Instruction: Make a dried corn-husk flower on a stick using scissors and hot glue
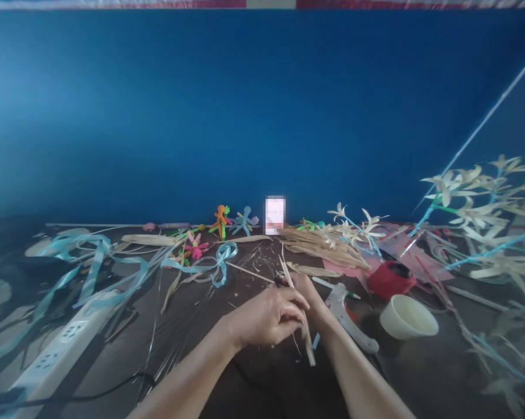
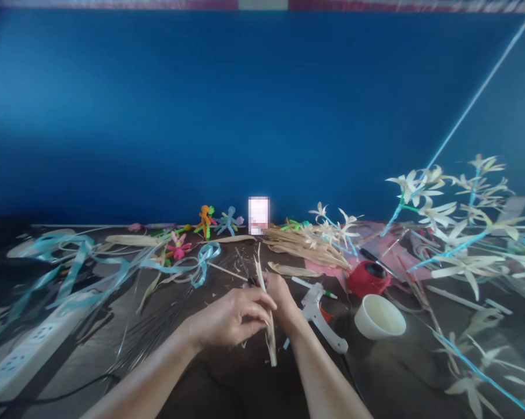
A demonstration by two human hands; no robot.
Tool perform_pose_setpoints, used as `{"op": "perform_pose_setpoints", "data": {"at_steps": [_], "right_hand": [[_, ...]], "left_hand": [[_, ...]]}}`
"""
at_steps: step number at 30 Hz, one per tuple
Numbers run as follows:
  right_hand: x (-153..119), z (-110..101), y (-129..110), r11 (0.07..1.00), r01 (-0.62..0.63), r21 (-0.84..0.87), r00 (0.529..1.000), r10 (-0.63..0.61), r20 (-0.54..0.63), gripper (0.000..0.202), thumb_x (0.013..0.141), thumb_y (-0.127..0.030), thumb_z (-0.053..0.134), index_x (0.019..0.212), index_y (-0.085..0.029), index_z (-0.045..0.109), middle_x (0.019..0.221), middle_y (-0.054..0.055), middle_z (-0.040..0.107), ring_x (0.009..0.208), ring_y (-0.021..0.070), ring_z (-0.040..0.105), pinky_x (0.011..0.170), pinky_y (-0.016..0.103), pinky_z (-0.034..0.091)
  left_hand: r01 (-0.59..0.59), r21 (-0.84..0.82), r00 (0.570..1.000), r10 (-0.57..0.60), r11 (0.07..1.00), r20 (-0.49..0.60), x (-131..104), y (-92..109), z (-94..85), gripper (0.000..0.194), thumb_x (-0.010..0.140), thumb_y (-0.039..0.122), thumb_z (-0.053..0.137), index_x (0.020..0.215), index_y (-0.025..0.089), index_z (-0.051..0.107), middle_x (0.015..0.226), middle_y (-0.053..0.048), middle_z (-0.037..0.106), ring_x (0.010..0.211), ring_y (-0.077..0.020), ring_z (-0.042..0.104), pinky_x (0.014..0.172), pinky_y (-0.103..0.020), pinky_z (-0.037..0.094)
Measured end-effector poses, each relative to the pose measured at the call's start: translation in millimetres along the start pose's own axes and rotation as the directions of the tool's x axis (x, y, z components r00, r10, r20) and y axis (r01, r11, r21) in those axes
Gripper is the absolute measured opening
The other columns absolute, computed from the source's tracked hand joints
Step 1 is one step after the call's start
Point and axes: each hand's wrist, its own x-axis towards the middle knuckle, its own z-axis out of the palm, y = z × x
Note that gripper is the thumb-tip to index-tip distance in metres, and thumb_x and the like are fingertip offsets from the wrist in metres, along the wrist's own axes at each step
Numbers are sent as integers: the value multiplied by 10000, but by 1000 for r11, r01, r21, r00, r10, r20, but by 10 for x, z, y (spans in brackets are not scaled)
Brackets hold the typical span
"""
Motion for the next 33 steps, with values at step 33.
{"op": "perform_pose_setpoints", "data": {"at_steps": [33], "right_hand": [[-162, -61, -341, 876, -26, 482, 999, 12, 32, 237, 657, -352, 643, 732, -161, 525, 567, -23, 538, 464, 82, 415, 381, 172, 283]], "left_hand": [[312, -723, 553, -737, 616, -390, -142, -914, 80, 171, 663, 254, 571, 763, 138, 648, 525, 18, 587, 407, -84, 498, 415, -185, 363]]}}
